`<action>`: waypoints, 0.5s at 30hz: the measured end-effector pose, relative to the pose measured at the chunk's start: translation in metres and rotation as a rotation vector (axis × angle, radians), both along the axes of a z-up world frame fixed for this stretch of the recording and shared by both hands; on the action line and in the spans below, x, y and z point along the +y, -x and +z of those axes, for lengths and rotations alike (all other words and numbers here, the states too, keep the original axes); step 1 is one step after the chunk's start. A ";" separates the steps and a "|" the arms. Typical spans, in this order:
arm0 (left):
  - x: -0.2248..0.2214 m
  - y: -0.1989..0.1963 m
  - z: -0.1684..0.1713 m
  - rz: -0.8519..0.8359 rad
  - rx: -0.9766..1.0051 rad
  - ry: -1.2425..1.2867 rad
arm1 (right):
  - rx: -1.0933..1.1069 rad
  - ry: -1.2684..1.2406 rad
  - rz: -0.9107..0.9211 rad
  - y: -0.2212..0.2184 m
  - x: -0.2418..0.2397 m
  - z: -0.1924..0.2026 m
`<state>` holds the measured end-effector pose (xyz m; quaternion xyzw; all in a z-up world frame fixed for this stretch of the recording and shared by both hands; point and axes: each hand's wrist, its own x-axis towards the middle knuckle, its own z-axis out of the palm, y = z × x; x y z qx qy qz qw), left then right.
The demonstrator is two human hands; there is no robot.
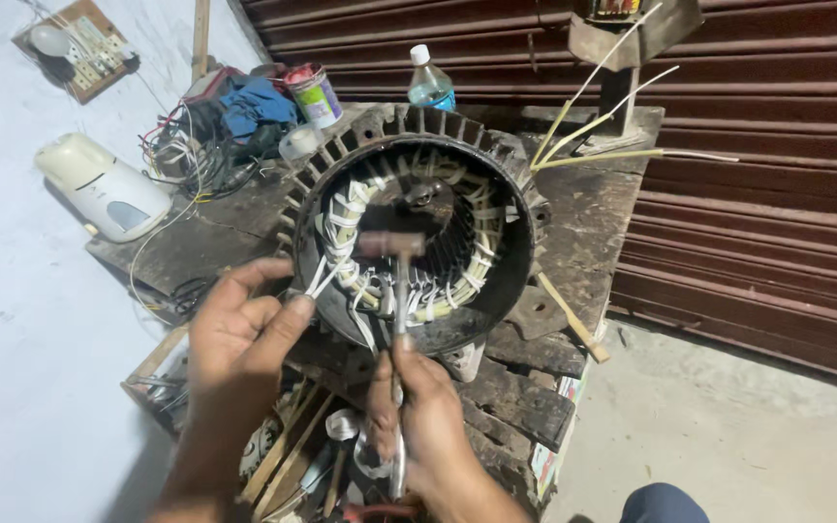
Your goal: The person secures white insulating tape around the windings of a motor stator. They repeatedly wrap the tape and use a hammer to tap it into place, working around the circular stator on a workbench.
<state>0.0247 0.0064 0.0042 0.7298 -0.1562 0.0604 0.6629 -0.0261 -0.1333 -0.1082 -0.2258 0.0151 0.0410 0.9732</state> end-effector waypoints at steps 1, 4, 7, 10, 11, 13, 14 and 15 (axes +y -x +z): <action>-0.002 0.005 0.003 0.058 0.048 -0.150 | -0.029 0.028 -0.076 0.007 -0.003 -0.003; 0.001 0.017 0.010 0.119 0.012 -0.527 | -0.216 -0.029 -0.334 0.022 -0.002 -0.005; 0.010 0.013 0.002 -0.010 -0.162 -0.492 | -0.370 0.027 -0.529 0.019 0.006 0.000; 0.014 -0.015 -0.008 -0.015 0.015 -0.094 | -0.103 0.005 -0.077 0.003 0.011 0.012; 0.014 -0.021 -0.014 0.028 0.041 -0.023 | 0.040 -0.032 0.178 0.001 0.009 0.014; 0.012 -0.028 -0.029 0.011 0.072 0.149 | -0.105 -0.134 0.116 0.004 0.001 0.015; 0.011 -0.028 -0.038 -0.046 0.072 0.254 | -0.179 -0.178 0.083 0.007 -0.004 0.015; 0.010 -0.030 -0.044 -0.104 0.073 0.359 | -0.189 -0.156 -0.048 0.011 -0.007 0.014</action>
